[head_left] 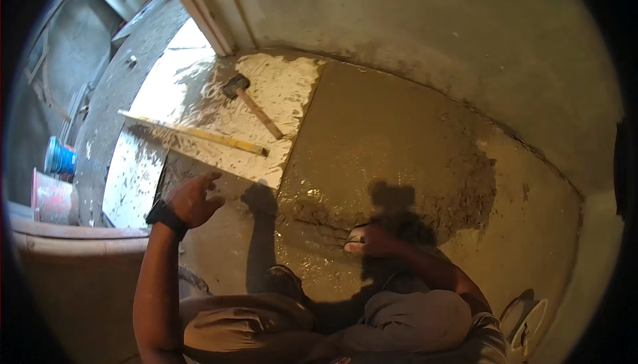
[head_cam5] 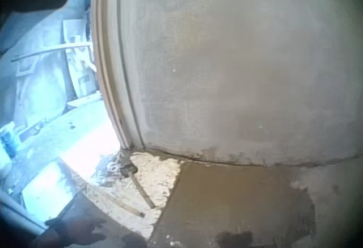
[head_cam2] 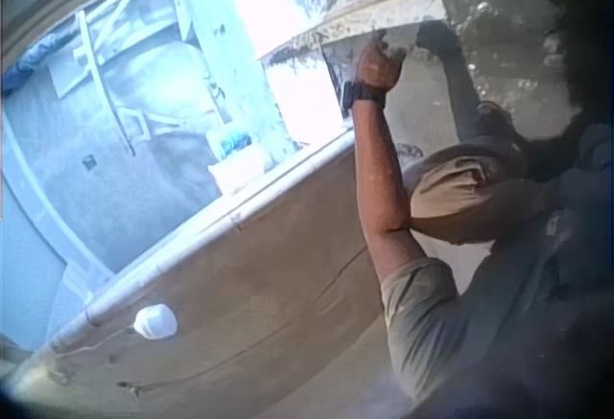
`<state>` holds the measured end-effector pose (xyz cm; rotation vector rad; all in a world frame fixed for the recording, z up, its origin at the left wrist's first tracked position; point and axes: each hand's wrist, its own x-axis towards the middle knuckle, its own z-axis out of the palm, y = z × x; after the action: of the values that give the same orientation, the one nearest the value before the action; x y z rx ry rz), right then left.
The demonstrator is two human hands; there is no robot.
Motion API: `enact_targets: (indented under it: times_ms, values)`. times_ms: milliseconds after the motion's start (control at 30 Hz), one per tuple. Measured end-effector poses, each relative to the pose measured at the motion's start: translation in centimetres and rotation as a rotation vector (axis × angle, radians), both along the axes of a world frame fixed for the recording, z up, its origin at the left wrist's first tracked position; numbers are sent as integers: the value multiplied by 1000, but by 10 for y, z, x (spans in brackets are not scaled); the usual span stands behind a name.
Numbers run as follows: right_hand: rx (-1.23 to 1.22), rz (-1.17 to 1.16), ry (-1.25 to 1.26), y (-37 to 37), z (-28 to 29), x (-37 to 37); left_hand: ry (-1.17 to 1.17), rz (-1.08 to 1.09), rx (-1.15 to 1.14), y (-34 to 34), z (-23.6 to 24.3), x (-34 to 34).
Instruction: Smoothing wet mortar on a concrete floor using a hand trowel.
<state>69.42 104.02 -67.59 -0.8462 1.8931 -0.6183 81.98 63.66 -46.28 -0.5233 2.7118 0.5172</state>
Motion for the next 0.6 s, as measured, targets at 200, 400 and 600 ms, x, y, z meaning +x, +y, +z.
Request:
enact_targets:
  times_ms: [200, 400, 600]
  values:
    - [-93, -56, 12, 0, 3, 6, -38, 8, -5, -4, -9, -1]
    - [-79, -56, -75, -9, 10, -2, -54, 43, 1, -12, -15, -4]
    - [-50, -98, -28, -3, -4, -6, -69, 27, 18, -7, -13, -8]
